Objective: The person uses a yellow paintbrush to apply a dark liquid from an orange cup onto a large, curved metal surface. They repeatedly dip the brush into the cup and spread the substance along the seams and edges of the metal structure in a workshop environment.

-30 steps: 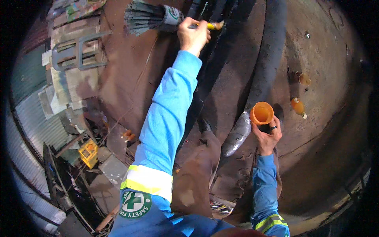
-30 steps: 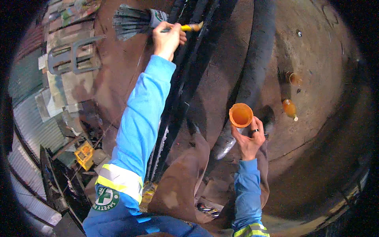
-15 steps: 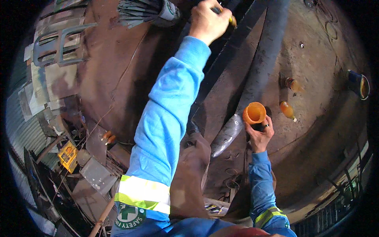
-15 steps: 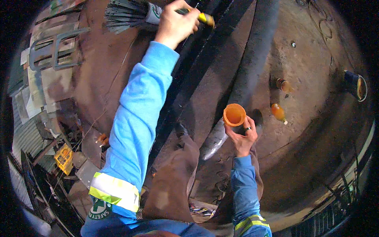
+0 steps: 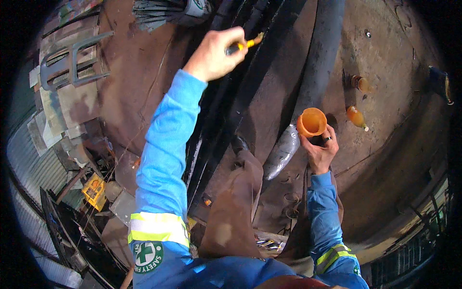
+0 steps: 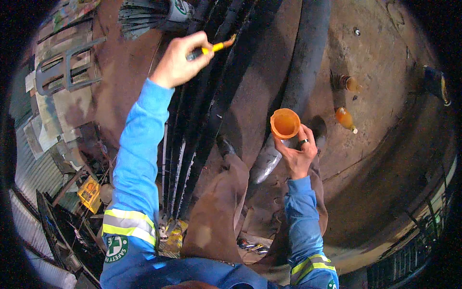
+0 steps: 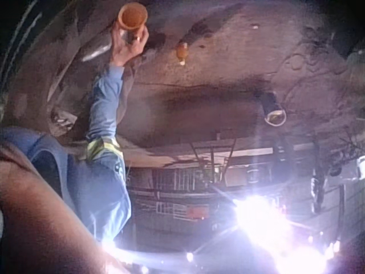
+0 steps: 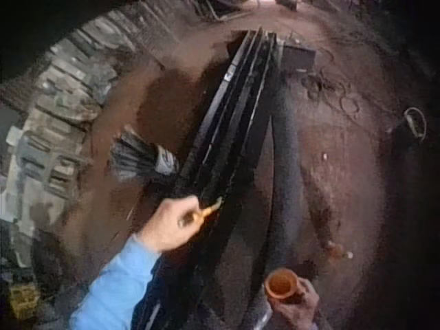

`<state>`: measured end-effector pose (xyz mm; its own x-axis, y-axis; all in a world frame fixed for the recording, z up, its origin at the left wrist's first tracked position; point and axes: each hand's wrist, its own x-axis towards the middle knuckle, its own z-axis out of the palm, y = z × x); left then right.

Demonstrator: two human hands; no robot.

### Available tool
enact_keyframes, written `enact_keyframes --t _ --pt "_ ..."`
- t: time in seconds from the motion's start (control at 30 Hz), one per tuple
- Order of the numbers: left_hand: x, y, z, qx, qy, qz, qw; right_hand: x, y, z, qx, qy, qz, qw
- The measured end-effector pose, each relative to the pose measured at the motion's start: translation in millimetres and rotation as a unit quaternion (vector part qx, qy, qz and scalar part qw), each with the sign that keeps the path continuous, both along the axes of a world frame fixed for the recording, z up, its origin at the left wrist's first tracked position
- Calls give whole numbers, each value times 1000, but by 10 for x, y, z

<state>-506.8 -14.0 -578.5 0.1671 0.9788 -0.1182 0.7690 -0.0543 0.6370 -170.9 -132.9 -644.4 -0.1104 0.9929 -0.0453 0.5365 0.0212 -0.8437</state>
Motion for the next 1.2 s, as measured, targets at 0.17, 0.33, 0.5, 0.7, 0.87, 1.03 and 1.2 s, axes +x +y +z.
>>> enact_keyframes --t 0.17,0.33,0.5,0.7,0.87,1.03,1.2 --pt "40 -767 236 -122 -28 -36 992 101 -85 -54 3 0 -1 1000" --pt "-100 -1136 471 -240 14 20 971 98 -112 4 3 -2 3 1000" --pt "-50 -927 116 -5 0 57 998 104 -104 54 21 6 14 1000" --pt "-62 -1154 -86 20 -112 230 966 195 -127 190 40 35 20 998" --pt "-145 -2061 -177 -110 -165 360 912 169 -317 187 7 67 -35 997" --pt "-202 -2583 -6 -23 7 362 932 63 -401 591 -37 69 -4 997" --pt "113 -2583 -213 9 -114 374 920 319 -20 469 -14 59 85 995"
